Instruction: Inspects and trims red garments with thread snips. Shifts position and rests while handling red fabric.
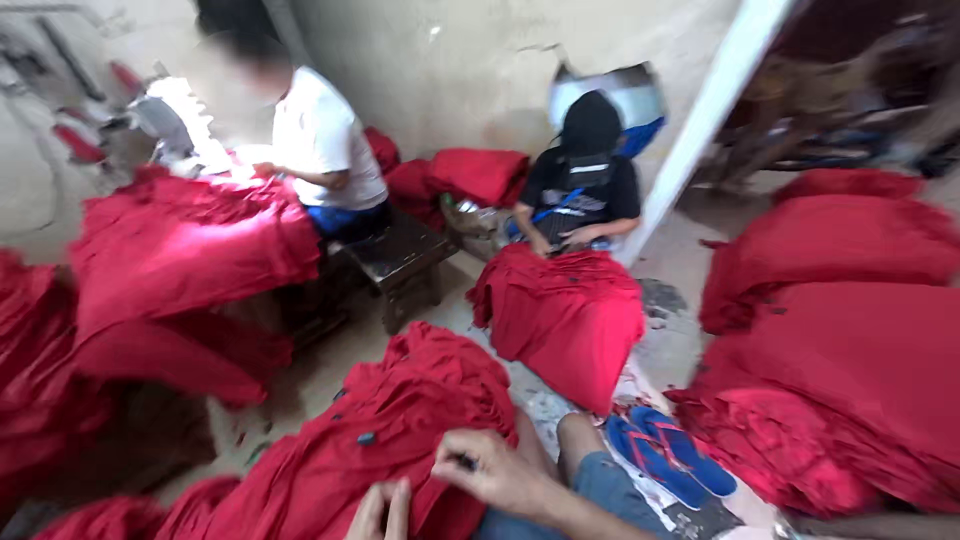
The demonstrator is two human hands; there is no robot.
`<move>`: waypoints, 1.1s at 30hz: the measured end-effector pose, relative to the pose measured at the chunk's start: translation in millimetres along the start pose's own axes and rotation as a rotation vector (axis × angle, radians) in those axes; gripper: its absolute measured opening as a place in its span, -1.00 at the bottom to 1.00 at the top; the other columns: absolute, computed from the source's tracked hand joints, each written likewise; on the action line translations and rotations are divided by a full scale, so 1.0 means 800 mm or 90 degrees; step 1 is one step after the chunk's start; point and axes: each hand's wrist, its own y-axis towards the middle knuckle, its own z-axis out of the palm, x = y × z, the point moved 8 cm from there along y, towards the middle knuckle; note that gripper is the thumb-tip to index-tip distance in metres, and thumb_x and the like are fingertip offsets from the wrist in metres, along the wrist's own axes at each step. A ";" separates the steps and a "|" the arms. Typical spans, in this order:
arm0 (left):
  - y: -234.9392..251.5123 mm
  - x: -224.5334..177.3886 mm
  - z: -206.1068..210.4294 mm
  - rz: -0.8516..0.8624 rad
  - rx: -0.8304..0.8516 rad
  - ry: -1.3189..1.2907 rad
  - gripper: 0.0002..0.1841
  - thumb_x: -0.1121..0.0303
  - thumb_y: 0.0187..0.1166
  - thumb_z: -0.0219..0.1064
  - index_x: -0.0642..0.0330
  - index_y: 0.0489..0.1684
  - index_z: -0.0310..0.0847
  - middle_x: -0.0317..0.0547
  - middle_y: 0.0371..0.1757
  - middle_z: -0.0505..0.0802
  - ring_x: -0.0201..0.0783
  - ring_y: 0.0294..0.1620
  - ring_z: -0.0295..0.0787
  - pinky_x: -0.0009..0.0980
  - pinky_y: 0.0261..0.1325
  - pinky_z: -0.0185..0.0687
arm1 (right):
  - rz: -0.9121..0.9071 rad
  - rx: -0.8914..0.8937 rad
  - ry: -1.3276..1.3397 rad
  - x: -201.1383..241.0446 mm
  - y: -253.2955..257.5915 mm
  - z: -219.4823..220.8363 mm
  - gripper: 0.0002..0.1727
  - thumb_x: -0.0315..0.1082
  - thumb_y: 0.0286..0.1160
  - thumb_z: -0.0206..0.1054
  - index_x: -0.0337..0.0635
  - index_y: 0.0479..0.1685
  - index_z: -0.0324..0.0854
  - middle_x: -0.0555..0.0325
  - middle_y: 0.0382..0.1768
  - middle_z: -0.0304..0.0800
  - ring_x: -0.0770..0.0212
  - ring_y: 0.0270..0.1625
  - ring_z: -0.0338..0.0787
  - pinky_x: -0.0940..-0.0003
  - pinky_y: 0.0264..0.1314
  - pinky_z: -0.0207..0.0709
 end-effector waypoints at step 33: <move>-0.038 0.071 -0.092 -0.120 -0.014 -0.078 -0.60 0.16 0.69 0.24 0.06 -0.67 0.60 -0.47 -0.57 0.62 -0.60 -0.45 0.53 -0.55 -0.28 0.48 | 0.090 -0.021 -0.092 -0.039 0.012 0.002 -0.67 -0.10 0.68 0.24 -0.10 -0.36 0.71 0.43 -0.57 0.59 0.62 -0.50 0.51 0.65 -0.42 0.39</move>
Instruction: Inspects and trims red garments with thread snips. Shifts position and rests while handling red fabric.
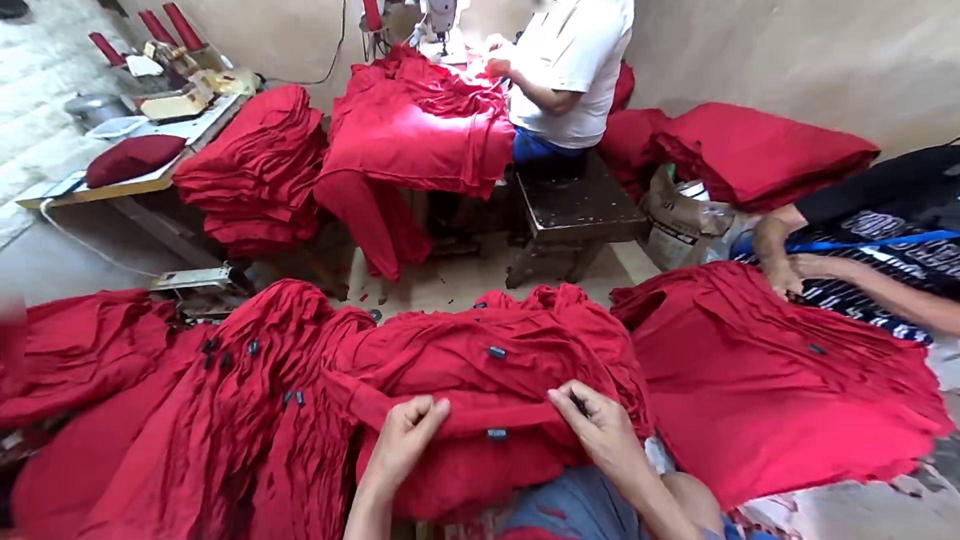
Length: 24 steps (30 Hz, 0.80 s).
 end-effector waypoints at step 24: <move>-0.003 0.025 0.005 -0.094 -0.015 -0.132 -0.79 0.31 0.57 0.41 0.10 -0.50 0.61 -0.44 -0.55 0.62 -0.57 -0.52 0.50 -0.58 -0.37 0.43 | -0.109 0.203 -0.075 0.052 0.015 0.105 -0.68 -0.22 0.74 0.16 -0.09 0.13 0.81 0.19 0.10 0.89 0.31 0.06 0.86 0.27 0.14 0.74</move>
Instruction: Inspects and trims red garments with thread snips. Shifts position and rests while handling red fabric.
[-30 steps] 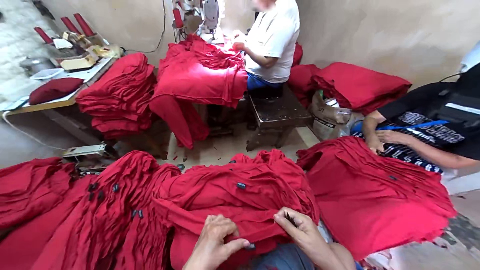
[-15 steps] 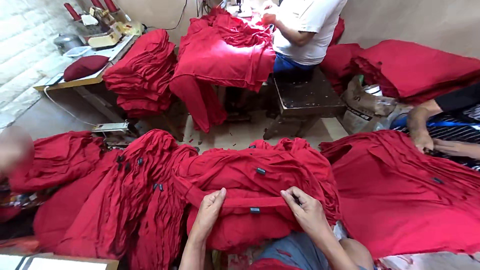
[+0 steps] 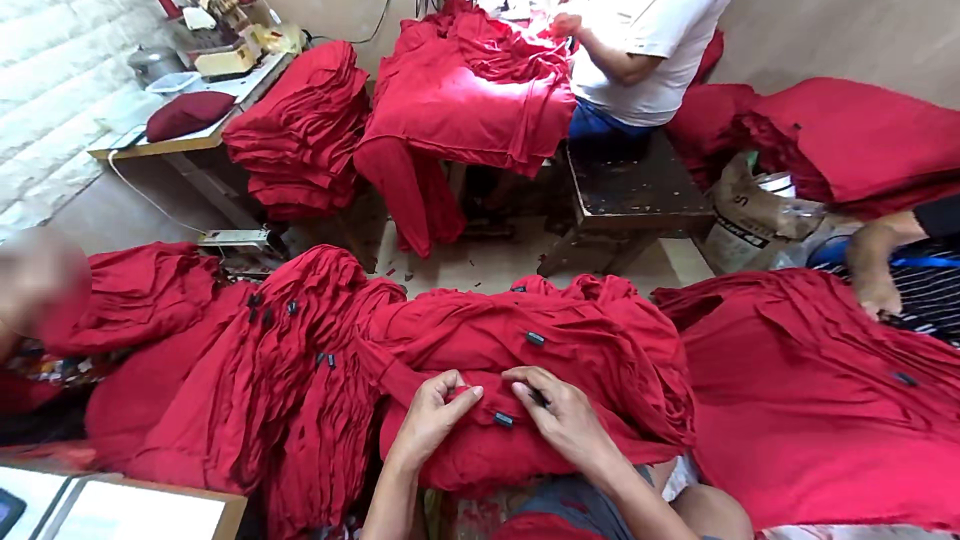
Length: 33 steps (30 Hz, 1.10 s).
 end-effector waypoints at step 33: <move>-0.061 0.010 0.031 -0.016 -0.107 -0.169 -0.85 0.54 0.53 0.26 0.33 -0.33 0.77 -0.02 0.13 0.86 -0.28 0.24 0.77 -0.34 0.36 0.65 | 0.146 0.041 0.213 -0.020 -0.013 0.025 -0.76 -0.17 0.55 0.34 -0.11 -0.02 0.72 0.30 -0.26 0.76 0.44 -0.22 0.72 0.44 -0.13 0.62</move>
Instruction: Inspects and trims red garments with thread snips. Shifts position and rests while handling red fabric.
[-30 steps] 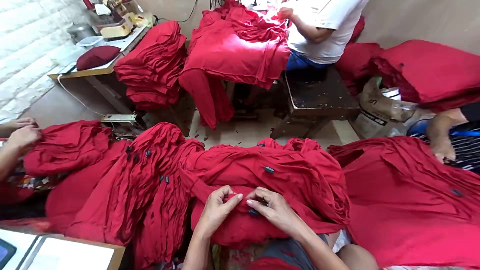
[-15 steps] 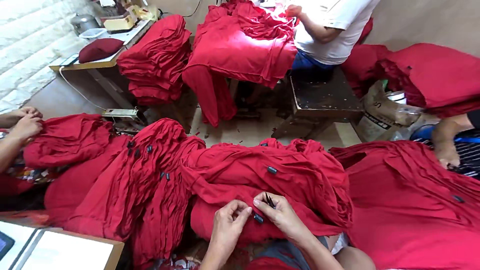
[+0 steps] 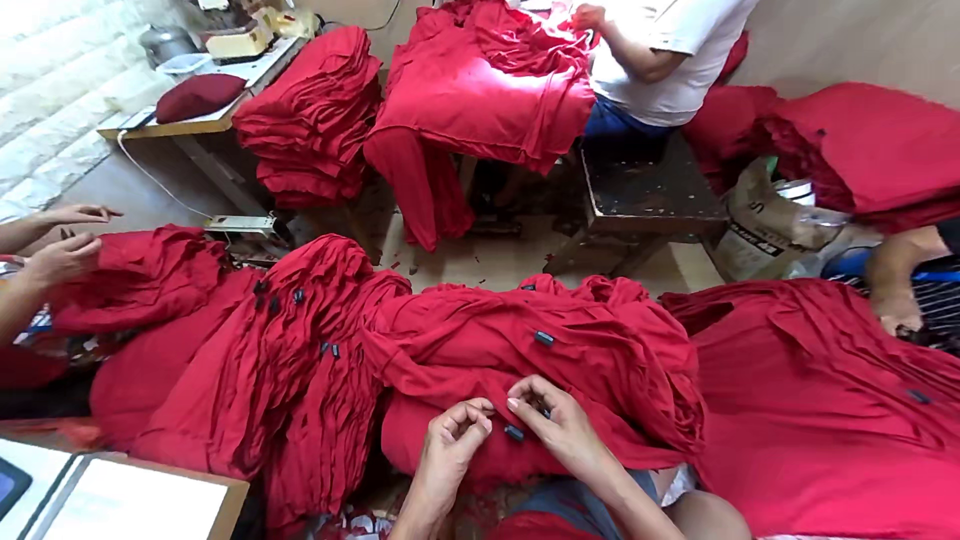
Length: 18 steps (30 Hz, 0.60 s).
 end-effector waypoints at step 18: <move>0.000 0.000 0.000 0.007 0.028 -0.022 -0.85 0.54 0.52 0.28 0.34 -0.39 0.76 0.03 0.21 0.85 -0.23 0.32 0.75 -0.30 0.41 0.64 | -0.411 -0.096 -0.404 0.056 -0.037 0.015 -0.75 -0.16 0.62 0.27 0.02 -0.27 0.85 0.27 -0.33 0.85 0.29 -0.30 0.81 0.37 -0.32 0.63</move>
